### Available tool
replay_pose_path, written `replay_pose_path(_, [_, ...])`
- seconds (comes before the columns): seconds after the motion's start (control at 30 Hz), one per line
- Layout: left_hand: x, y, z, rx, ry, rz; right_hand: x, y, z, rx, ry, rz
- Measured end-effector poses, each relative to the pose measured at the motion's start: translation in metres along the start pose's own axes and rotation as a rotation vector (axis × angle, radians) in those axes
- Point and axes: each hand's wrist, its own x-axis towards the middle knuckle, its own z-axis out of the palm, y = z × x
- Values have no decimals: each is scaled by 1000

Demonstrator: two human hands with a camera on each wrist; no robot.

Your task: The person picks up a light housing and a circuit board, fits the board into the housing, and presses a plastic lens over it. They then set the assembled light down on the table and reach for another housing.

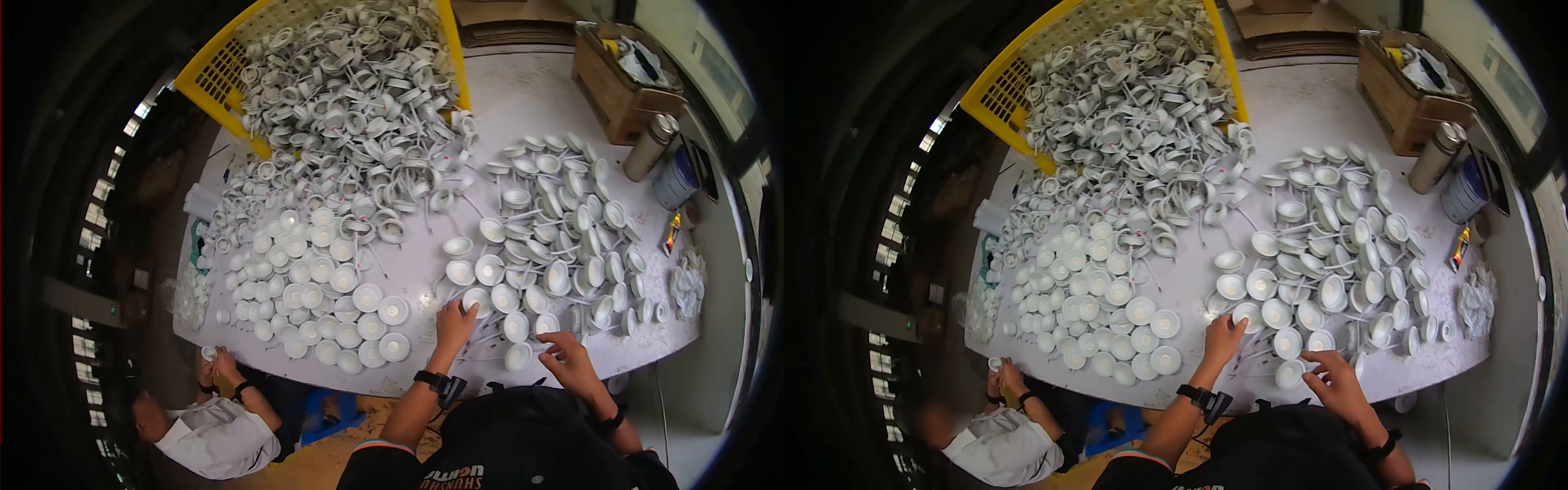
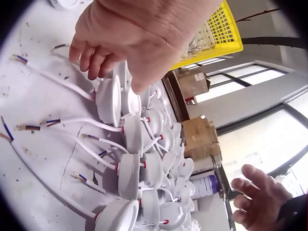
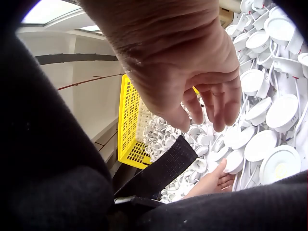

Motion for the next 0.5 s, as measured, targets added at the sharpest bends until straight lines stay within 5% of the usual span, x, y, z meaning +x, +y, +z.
replay_pose_path(0.1, [6,7,-23,98,201,137,6,5,7,-4,25,38])
replay_pose_path(0.23, [63,20,-79,-835,313,-271,15,2,14,-17,44,20])
replay_pose_path(0.27, [80,15,-86,-846,323,-264,16,-1,15,-37,35,22])
replay_pose_path(0.33, [118,2,-96,-1421,556,-427,20,0,15,-69,12,15])
replay_pose_path(0.5, [172,-10,-116,-1299,577,-557,27,4,11,-101,16,53])
